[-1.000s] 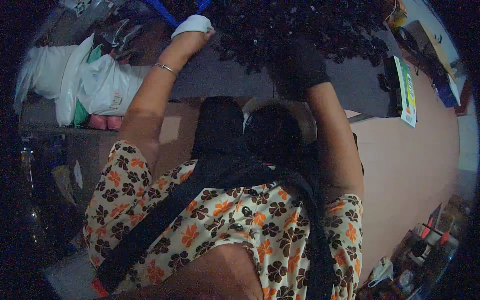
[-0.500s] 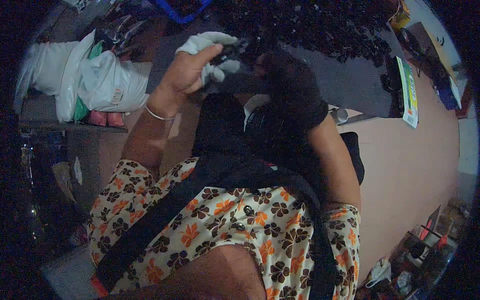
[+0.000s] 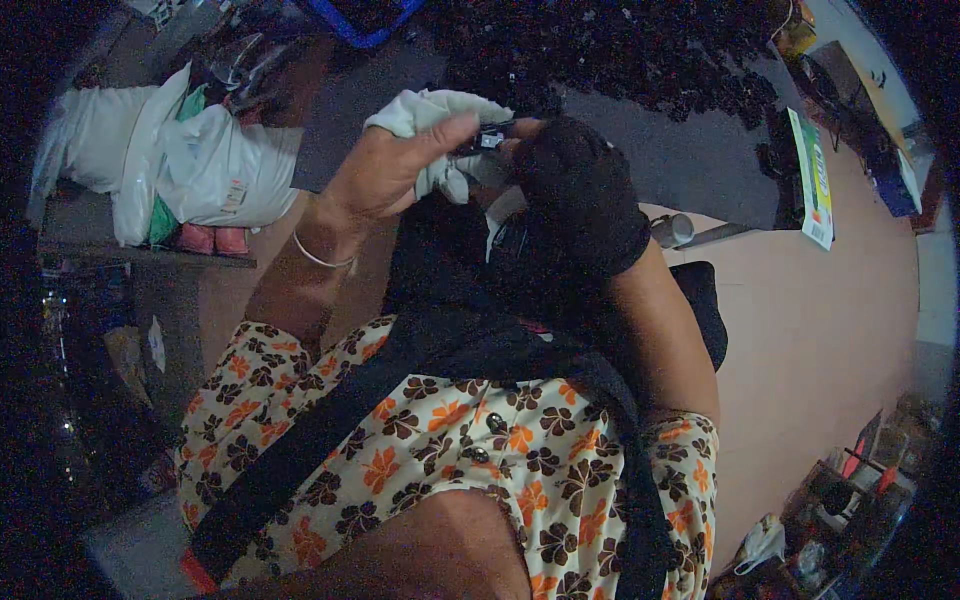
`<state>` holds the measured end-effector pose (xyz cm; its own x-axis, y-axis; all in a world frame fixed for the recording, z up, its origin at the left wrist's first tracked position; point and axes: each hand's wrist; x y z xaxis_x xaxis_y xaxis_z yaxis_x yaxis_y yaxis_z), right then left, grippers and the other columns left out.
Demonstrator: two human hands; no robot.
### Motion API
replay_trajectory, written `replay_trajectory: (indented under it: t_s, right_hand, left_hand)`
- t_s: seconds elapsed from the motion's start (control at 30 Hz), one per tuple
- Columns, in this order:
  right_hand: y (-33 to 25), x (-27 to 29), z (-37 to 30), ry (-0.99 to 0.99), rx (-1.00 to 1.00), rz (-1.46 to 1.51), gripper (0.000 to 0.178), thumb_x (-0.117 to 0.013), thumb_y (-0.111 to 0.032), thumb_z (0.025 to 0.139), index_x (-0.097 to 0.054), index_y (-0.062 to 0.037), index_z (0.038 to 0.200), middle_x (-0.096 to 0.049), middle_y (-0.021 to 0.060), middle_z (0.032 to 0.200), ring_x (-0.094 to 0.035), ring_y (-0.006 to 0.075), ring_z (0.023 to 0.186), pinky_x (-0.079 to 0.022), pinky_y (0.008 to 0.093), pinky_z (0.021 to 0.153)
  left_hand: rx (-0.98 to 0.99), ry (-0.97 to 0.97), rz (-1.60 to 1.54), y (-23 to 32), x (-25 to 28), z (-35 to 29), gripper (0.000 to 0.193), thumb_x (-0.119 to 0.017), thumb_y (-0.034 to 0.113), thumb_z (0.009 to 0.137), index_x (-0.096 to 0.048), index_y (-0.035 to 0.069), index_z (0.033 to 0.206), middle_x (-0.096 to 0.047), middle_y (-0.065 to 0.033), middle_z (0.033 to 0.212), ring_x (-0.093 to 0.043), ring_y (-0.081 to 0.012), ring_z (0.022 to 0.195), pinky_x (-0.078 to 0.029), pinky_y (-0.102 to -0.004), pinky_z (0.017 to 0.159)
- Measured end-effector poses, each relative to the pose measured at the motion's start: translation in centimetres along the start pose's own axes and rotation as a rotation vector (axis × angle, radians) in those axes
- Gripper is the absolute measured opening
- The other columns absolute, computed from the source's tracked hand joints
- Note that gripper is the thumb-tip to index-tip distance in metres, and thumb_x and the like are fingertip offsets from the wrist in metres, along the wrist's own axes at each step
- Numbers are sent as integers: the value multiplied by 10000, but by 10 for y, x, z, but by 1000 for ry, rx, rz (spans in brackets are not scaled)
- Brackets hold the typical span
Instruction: The recorder is manually assembling or sorting small black rubber/plastic components at a manufacturing workstation.
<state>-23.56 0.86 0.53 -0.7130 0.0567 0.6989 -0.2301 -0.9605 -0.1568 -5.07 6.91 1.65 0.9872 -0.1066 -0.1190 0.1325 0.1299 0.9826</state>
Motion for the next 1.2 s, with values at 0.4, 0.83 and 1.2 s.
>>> replay_trajectory:
  t_s: [0.4, 0.83, 1.2]
  right_hand:
    - [-7, -9, -8, 89, -715, 507, 108, -562, -68, 816, -563, -21, 913, -597, 48, 822, -582, 138, 735, -469, 264, 642]
    - [-17, -10, -3, -112, -994, 961, 200, -575, -159, 839, -534, -22, 980, -576, 25, 776, -539, 97, 696, -446, 231, 619]
    - [1, 8, -7, -444, -750, 716, 267, -676, -156, 749, -591, -11, 956, -599, 73, 796, -537, 109, 728, -457, 283, 668]
  left_hand:
    - [-50, 183, 40, -16, -17, -11, 224, -518, 72, 855, -575, -16, 1053, -619, -132, 980, -621, -172, 850, -526, -253, 686]
    - [-416, 161, 877, -9, -23, -19, 269, -549, 17, 793, -581, 5, 1059, -597, -173, 1052, -589, -228, 967, -464, -310, 812]
    - [65, -156, 392, -5, -7, -13, 242, -567, 46, 801, -581, -34, 1029, -633, -113, 938, -599, -135, 765, -482, -246, 635]
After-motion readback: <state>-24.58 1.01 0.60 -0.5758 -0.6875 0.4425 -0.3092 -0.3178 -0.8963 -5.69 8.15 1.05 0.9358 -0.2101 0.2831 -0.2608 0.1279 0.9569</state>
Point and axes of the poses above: each hand's wrist, its own z-axis towards the middle knuckle, its own x-axis out of the back of the hand, y = z × x
